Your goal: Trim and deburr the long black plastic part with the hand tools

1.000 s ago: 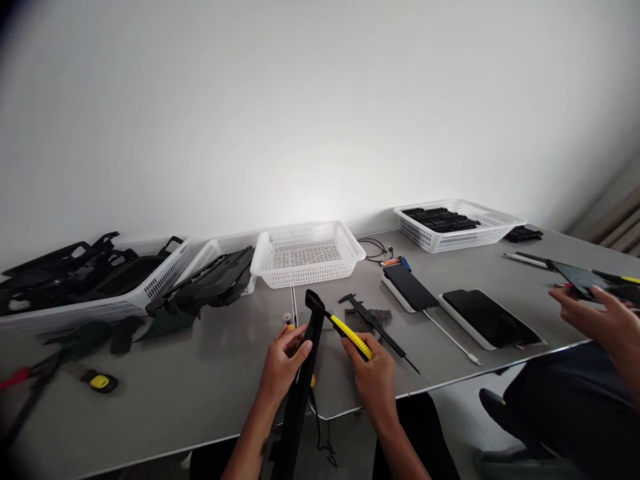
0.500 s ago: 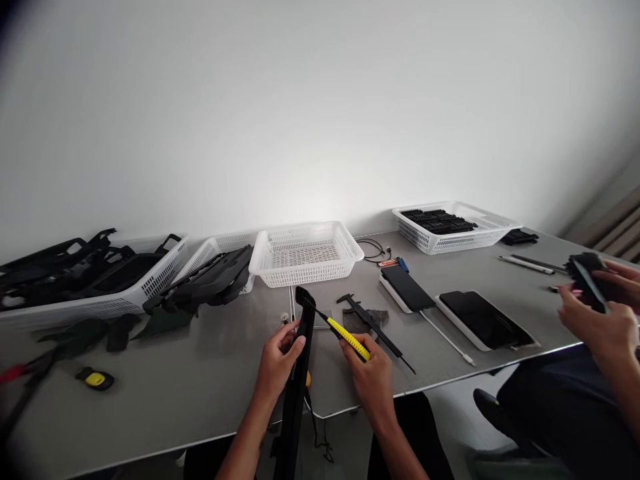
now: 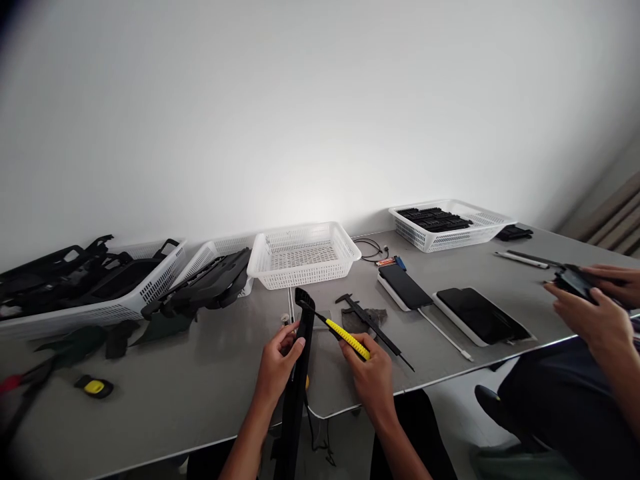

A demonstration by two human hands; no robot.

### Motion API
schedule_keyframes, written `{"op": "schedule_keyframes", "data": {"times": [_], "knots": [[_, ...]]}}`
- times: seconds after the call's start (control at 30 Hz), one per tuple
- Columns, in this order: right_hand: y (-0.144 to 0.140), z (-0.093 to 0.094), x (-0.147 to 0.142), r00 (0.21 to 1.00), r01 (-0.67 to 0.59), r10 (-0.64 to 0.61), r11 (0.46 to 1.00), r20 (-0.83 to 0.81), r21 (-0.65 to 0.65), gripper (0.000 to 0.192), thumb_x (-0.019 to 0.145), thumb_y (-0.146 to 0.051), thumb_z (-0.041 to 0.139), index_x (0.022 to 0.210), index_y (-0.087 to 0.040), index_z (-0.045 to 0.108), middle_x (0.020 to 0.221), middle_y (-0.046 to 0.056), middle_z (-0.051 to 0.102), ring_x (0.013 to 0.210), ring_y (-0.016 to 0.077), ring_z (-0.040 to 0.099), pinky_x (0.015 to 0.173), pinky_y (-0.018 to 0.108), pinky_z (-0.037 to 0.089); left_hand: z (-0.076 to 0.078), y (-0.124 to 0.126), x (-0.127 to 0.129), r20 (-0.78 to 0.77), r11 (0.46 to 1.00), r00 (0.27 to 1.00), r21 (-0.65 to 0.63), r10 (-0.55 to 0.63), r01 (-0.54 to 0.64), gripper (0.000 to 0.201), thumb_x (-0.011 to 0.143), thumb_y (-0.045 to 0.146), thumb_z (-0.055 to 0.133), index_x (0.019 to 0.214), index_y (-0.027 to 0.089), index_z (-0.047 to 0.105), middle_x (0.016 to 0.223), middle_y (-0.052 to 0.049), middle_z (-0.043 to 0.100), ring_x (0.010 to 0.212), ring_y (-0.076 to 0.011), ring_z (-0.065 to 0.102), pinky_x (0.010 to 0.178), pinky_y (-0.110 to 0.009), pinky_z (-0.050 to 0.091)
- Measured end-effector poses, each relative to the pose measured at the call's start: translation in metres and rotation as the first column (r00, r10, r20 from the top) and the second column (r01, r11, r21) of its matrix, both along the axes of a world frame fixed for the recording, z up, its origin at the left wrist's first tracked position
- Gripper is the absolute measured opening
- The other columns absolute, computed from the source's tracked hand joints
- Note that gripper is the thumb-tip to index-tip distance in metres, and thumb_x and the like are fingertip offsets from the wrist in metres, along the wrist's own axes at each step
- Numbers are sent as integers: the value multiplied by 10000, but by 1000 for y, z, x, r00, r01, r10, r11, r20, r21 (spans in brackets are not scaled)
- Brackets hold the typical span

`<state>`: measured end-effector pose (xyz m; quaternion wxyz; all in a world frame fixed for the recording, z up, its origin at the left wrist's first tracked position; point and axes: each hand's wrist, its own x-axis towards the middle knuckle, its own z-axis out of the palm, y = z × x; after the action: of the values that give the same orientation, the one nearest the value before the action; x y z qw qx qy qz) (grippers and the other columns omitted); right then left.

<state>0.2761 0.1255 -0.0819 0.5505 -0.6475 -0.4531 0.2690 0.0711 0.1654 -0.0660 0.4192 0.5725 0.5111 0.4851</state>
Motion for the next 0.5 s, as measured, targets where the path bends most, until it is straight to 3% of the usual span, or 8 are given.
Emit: {"op": "schedule_keyframes", "data": {"times": [0.5], "knots": [[-3, 1, -1, 999, 33, -33, 999, -16, -27, 469, 796, -634, 707, 865, -174, 761, 737, 19, 639, 685, 175, 535, 632, 276, 407, -1, 0, 2, 9, 1000, 1000, 20, -14, 14, 461, 860, 407, 767, 1260, 178, 780, 902, -38, 694, 771, -172, 644, 755, -289, 555]]}}
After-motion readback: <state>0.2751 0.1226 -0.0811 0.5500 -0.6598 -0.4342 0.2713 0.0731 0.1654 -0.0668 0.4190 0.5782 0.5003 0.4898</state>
